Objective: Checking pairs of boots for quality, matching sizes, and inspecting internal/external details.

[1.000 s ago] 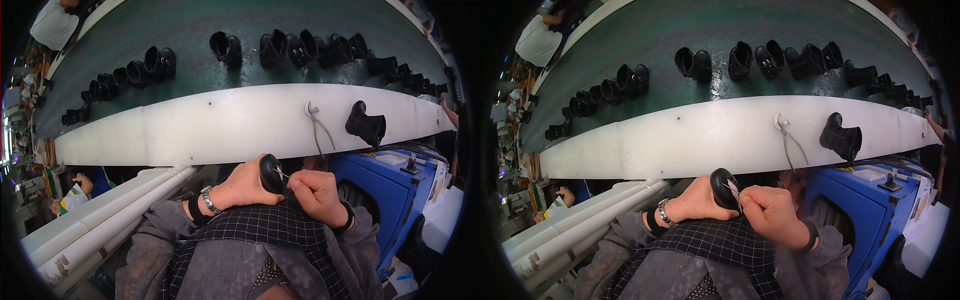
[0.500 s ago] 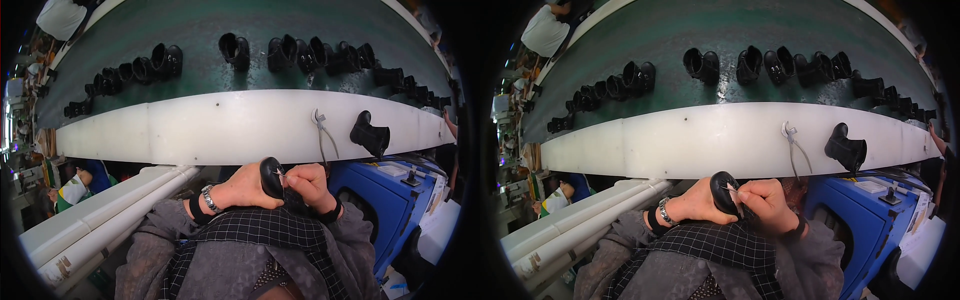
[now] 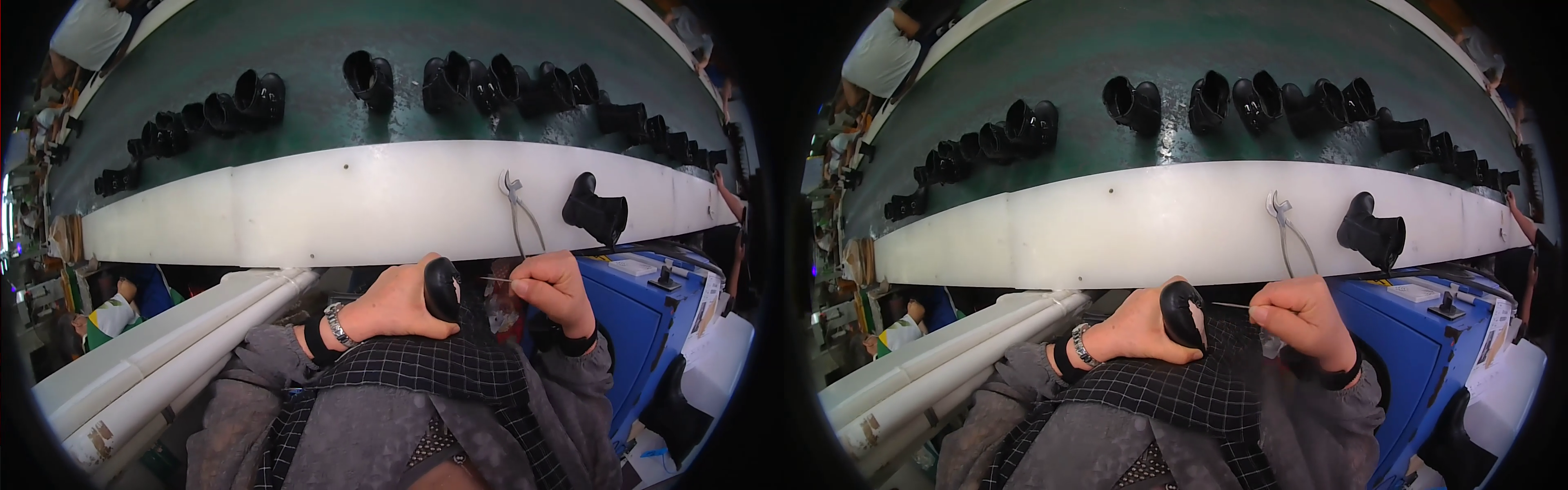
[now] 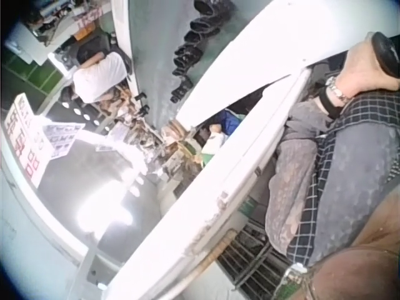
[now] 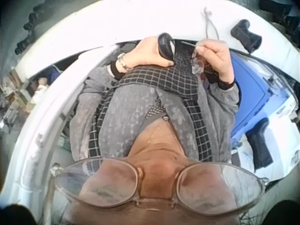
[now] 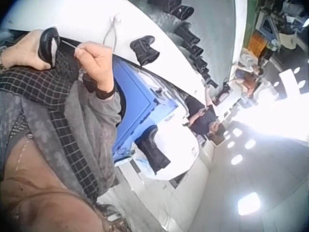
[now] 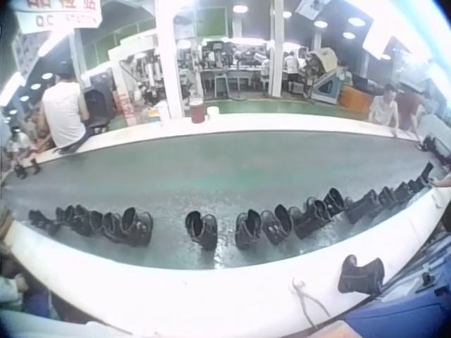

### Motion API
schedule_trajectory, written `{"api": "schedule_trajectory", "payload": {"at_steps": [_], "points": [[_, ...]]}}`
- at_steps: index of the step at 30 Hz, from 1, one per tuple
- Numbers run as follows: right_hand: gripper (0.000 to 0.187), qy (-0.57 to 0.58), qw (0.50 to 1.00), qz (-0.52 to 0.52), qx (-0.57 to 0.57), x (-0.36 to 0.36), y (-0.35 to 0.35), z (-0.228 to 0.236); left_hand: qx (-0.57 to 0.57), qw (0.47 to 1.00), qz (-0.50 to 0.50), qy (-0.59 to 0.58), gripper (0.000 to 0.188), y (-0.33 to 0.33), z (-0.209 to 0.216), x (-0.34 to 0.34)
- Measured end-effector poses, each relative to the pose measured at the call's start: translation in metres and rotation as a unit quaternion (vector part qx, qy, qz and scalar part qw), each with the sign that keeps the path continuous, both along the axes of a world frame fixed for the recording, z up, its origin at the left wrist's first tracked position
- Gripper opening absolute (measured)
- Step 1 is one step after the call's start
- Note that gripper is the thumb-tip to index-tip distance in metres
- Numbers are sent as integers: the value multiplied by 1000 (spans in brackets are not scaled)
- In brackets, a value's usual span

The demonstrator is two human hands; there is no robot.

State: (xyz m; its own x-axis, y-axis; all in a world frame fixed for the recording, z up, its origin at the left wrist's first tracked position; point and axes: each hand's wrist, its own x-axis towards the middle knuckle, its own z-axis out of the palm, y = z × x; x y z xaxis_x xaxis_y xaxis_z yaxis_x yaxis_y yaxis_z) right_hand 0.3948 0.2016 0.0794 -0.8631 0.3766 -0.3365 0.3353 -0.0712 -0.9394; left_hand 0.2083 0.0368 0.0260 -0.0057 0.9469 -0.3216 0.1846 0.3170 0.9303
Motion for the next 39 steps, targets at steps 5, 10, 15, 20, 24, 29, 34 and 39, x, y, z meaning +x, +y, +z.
{"api": "schedule_trajectory", "payload": {"at_steps": [5, 10, 15, 20, 24, 29, 34, 39], "points": [[13, 15, 990, 72, 121, -14, -11, 10, -34, 997, -36, 59, 57, 3, 10, 2], [13, 30, 988, 77, 133, -14, -15, 5, -24, 996, -45, 72, 58, 1, 9, 4], [13, 29, 987, 80, 136, -15, -16, 5, -28, 996, -50, 66, 58, 1, 10, 3], [11, 43, 982, 99, 153, -19, -14, 7, -35, 994, -69, 81, 60, 0, 12, 3], [9, 26, 979, 130, 157, -25, -9, 11, -55, 994, -72, 56, 60, -2, 6, 3], [10, 44, 966, 123, 224, -29, -14, 3, -57, 995, -54, 59, 61, -5, 0, 6], [14, -17, 995, 89, -49, -23, -11, -11, -43, 996, -57, 53, 60, -5, 9, 6], [17, 6, 988, -50, -149, -5, -29, -28, -47, 997, -66, -9, 58, 13, 4, 3]]}}
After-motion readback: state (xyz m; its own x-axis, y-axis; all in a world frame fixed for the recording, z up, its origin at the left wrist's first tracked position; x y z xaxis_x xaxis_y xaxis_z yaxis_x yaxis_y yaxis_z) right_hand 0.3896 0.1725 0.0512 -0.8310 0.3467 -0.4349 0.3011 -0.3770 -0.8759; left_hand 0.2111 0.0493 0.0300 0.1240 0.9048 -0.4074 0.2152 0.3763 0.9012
